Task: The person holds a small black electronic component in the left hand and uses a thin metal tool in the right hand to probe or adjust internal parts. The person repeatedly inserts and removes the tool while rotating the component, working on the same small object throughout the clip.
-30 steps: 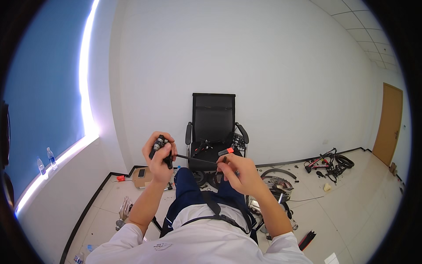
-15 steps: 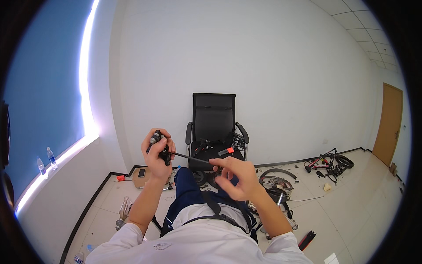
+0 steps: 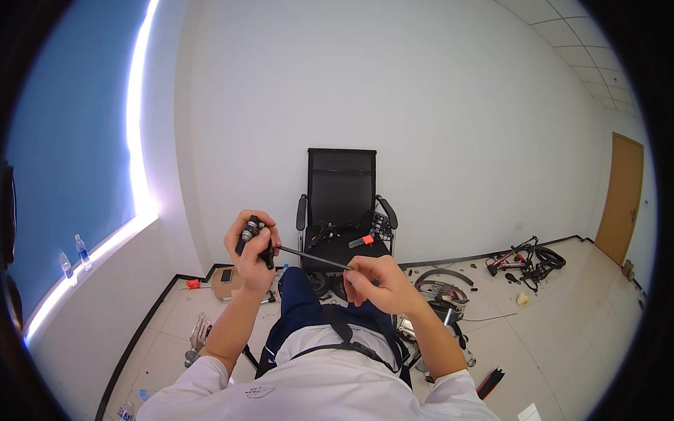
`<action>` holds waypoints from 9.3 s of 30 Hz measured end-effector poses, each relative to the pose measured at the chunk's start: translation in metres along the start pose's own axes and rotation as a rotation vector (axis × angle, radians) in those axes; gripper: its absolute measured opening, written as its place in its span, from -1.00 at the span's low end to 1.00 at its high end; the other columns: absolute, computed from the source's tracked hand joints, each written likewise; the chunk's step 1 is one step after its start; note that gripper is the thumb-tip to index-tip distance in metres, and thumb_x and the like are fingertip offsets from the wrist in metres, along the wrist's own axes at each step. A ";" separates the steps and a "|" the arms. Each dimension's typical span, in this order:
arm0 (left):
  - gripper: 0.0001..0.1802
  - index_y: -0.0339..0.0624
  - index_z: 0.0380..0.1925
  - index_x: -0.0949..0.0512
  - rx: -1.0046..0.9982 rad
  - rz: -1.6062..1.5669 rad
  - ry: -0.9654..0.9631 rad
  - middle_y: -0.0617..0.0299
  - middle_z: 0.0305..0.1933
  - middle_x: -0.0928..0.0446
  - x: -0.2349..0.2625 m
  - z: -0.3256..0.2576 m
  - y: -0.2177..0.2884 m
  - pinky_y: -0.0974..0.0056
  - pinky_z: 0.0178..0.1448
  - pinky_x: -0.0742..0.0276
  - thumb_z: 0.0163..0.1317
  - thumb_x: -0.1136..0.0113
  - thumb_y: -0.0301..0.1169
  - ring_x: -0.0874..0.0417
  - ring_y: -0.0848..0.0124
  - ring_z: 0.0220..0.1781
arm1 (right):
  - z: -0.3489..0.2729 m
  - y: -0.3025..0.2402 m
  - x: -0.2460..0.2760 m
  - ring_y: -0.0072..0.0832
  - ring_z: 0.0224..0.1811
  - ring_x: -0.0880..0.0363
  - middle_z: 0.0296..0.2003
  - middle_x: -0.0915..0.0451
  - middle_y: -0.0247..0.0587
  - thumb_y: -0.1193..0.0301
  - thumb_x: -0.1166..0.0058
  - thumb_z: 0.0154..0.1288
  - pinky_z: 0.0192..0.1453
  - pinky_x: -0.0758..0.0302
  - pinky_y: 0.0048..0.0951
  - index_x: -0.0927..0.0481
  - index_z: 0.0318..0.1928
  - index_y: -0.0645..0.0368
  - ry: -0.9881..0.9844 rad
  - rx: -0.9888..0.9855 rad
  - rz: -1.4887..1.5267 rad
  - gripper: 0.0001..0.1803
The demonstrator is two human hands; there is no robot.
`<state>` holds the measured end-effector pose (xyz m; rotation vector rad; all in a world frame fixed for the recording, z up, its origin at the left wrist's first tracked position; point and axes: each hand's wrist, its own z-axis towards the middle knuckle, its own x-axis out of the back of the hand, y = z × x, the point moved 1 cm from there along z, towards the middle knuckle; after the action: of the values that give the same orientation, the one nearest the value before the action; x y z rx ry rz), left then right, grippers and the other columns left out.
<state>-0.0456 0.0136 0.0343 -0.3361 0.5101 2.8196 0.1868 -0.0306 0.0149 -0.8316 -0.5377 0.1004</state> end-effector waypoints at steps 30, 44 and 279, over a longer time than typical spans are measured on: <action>-0.78 -0.42 -0.38 -0.45 0.052 -0.025 0.004 0.17 -0.54 -0.37 -0.004 0.001 0.004 0.40 -0.61 -0.27 0.11 -0.05 -0.41 -0.41 0.46 -0.60 | 0.004 0.003 0.005 -0.62 -0.50 -0.58 -0.36 -0.67 -0.24 0.58 -0.14 0.04 -0.40 -0.47 -0.62 -0.63 -0.07 0.26 0.310 0.269 -0.331 -0.64; -0.79 -0.39 -0.38 -0.47 0.043 0.017 0.002 0.18 -0.56 -0.38 -0.007 0.000 0.005 0.42 -0.61 -0.29 0.10 -0.05 -0.41 -0.44 0.46 -0.59 | 0.002 0.007 0.007 -0.61 -0.55 -0.58 -0.54 -0.65 -0.23 0.42 0.01 0.35 -0.40 -0.48 -0.58 -0.60 -0.20 0.32 0.163 0.061 -0.072 -0.79; -0.80 -0.32 -0.36 -0.52 0.254 -0.010 -0.030 0.27 -0.62 -0.40 -0.010 0.013 -0.006 0.46 -0.59 -0.23 0.13 -0.09 -0.37 -0.40 0.56 -0.61 | 0.011 -0.006 -0.004 -0.59 -0.53 -0.57 -0.33 -0.66 -0.27 0.54 -0.20 0.17 -0.47 -0.46 -0.58 -0.59 -0.08 0.21 0.325 0.305 -0.511 -0.73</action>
<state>-0.0372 0.0216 0.0472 -0.2436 0.8451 2.7026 0.1766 -0.0285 0.0239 -0.3833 -0.3995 -0.4076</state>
